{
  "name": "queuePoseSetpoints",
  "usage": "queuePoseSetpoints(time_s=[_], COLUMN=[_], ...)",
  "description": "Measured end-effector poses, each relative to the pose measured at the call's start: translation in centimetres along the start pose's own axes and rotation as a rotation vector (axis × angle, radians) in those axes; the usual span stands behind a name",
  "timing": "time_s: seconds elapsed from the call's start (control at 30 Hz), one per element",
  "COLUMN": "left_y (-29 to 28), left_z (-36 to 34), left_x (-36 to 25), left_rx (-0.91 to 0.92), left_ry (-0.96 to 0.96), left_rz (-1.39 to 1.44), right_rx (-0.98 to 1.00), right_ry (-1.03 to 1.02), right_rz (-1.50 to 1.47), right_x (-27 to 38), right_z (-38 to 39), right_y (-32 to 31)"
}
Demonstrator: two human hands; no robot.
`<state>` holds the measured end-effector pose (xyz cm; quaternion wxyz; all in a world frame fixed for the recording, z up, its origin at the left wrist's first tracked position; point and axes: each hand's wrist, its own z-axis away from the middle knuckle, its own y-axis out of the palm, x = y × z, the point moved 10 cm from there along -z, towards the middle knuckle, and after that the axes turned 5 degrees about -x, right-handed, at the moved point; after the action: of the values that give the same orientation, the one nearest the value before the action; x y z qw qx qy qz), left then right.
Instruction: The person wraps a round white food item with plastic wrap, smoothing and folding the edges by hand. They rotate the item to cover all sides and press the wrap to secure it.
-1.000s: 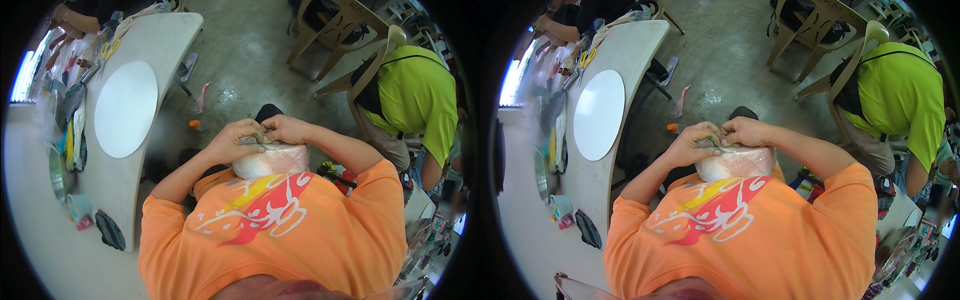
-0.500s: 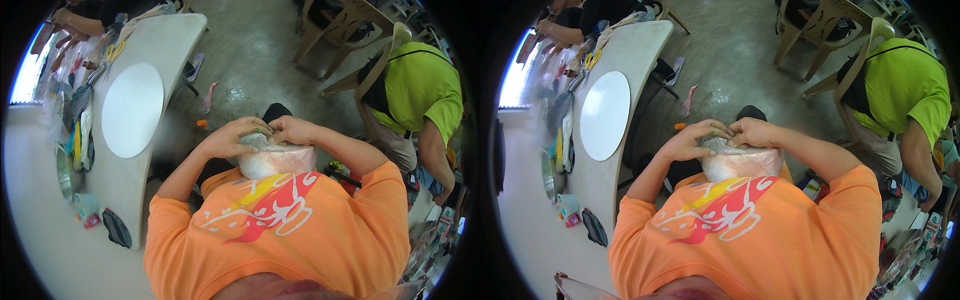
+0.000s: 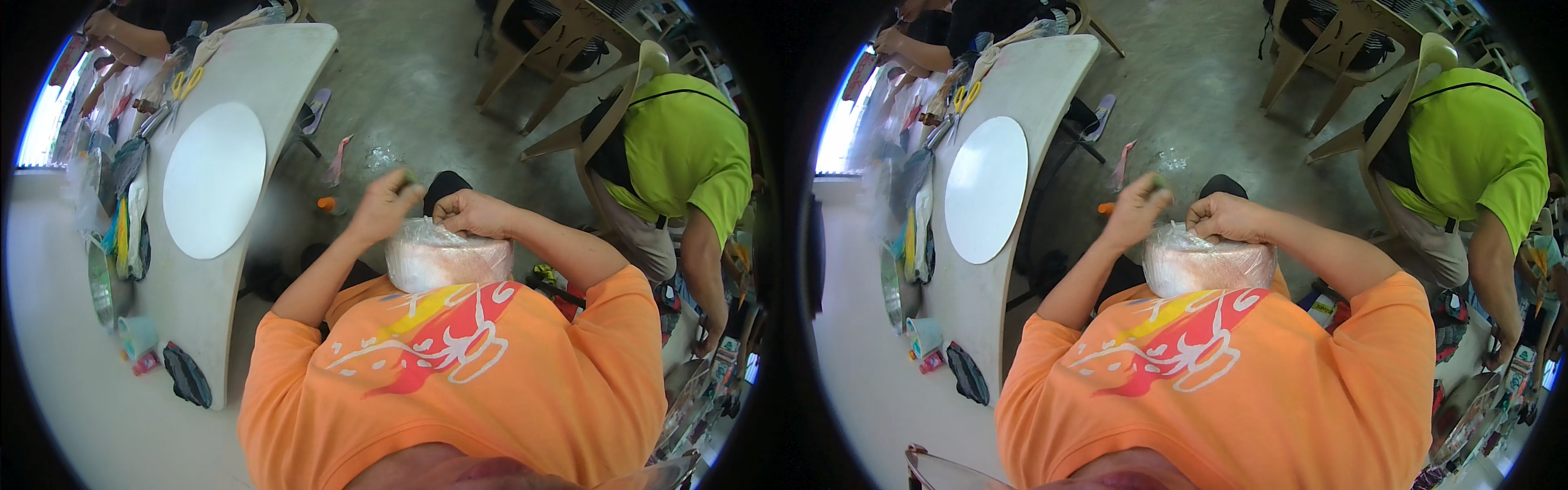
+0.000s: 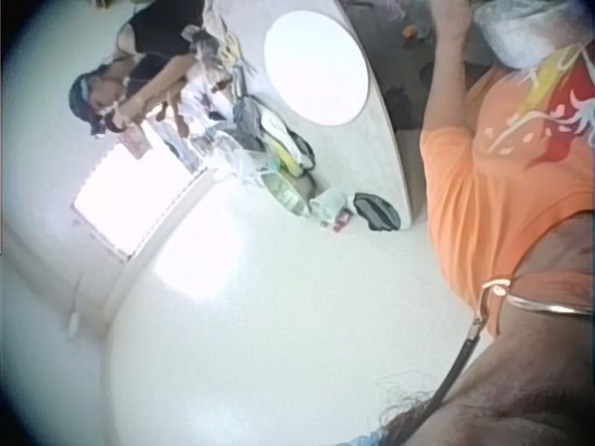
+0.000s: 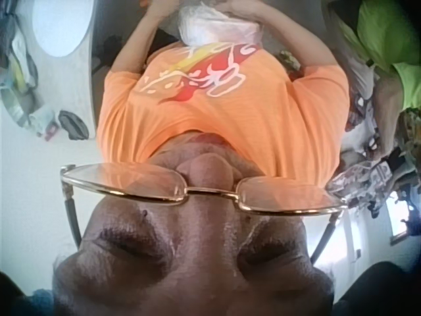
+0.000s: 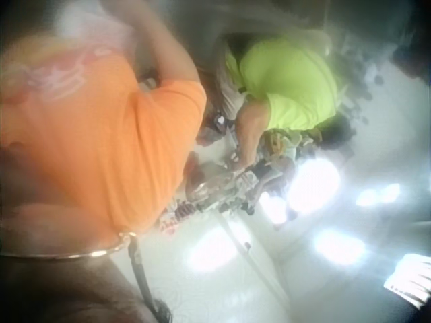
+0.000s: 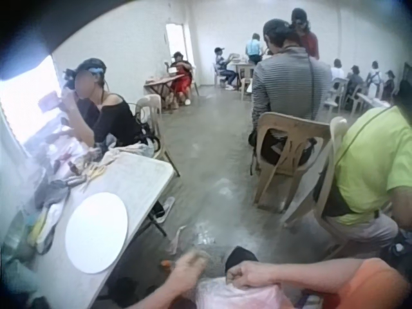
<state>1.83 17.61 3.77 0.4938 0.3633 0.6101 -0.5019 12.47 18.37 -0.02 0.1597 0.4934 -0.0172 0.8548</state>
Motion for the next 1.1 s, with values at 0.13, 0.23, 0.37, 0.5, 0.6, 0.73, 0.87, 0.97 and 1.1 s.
queuePoseSetpoints(time_s=[0.13, 0.23, 0.37, 0.5, 0.6, 0.73, 0.87, 0.97, 1.1], left_y=[-6.2, -5.5, 0.3, 1.9, 2.5, 3.5, 3.2, 4.1, 3.5], left_z=[2.6, 7.0, 9.4, 7.4, 6.4, 5.2, 4.6, 5.0, 5.3], left_x=[-1.0, -0.8, -0.8, -0.7, -0.7, -1.2, -0.7, 0.9, 0.3], left_rx=[-0.270, -0.179, -0.025, 0.118, 0.262, 0.449, 0.355, 0.578, 0.464], left_ry=[-0.007, 0.152, 0.338, 0.334, 0.223, 0.149, 0.130, 0.059, 0.157], left_rz=[0.062, -0.105, -0.058, -0.085, -0.154, -0.236, -0.191, -0.289, -0.191], right_rx=[-0.044, -0.026, 0.010, 0.008, -0.055, -0.124, -0.189, -0.379, -0.541], right_ry=[0.012, 0.019, 0.039, 0.036, 0.034, -0.020, -0.074, -0.271, -0.389], right_rz=[-0.012, -0.056, -0.071, -0.063, -0.206, -0.224, -0.070, 0.413, 0.631], right_x=[-0.3, -0.6, -0.4, -0.8, -0.6, 0.0, 0.7, 3.4, 8.8], right_z=[0.7, 0.6, 0.4, 0.2, 0.4, 0.2, 0.0, 0.4, 3.2], right_y=[-0.9, -1.0, -0.2, 0.0, -0.5, -1.2, -1.8, -3.2, -4.4])
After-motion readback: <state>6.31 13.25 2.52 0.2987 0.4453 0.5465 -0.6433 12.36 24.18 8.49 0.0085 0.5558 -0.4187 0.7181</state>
